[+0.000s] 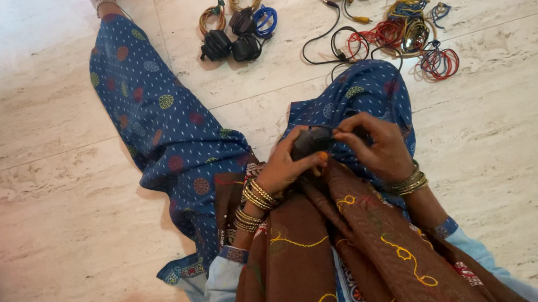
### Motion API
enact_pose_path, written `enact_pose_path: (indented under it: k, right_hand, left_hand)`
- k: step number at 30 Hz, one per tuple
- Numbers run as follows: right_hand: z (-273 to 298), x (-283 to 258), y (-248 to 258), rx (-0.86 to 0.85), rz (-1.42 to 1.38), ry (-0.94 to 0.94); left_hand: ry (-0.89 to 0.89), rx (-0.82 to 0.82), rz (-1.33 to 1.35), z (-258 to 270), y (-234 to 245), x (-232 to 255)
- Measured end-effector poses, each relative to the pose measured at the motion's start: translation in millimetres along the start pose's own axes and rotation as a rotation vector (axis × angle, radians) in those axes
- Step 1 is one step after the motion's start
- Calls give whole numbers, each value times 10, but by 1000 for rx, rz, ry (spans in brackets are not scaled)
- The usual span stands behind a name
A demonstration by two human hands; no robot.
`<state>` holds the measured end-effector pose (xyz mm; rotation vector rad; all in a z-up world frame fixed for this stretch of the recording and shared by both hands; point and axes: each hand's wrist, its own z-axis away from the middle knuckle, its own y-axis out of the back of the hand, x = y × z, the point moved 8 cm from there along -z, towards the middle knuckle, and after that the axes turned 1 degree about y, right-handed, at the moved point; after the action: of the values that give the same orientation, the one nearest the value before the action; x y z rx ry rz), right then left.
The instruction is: The person sits on the floor and organizes a pile of tangled electrical cables and power adapters. They pick up individual cables, untangle them, and coil them neatly by hand, placing the finished bundles on the floor.
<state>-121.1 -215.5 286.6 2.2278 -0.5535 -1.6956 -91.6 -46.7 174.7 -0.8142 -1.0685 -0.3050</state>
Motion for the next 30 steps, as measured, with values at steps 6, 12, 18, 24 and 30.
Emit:
enact_pose_path:
  k: [6, 12, 18, 24, 30]
  right_hand:
    - [229, 479, 500, 300, -194, -213]
    - [399, 500, 868, 404, -31, -222]
    - [425, 280, 920, 350, 93, -155]
    - [566, 352, 1233, 282, 154, -144]
    - [810, 372, 1613, 234, 354, -115]
  left_hand:
    - [-34, 266, 158, 195, 418, 152]
    - [-265, 453, 678, 292, 761, 437]
    - [-356, 540, 825, 303, 846, 381]
    - [-397, 587, 804, 500, 1113, 434]
    - [-465, 633, 800, 820, 1261, 627]
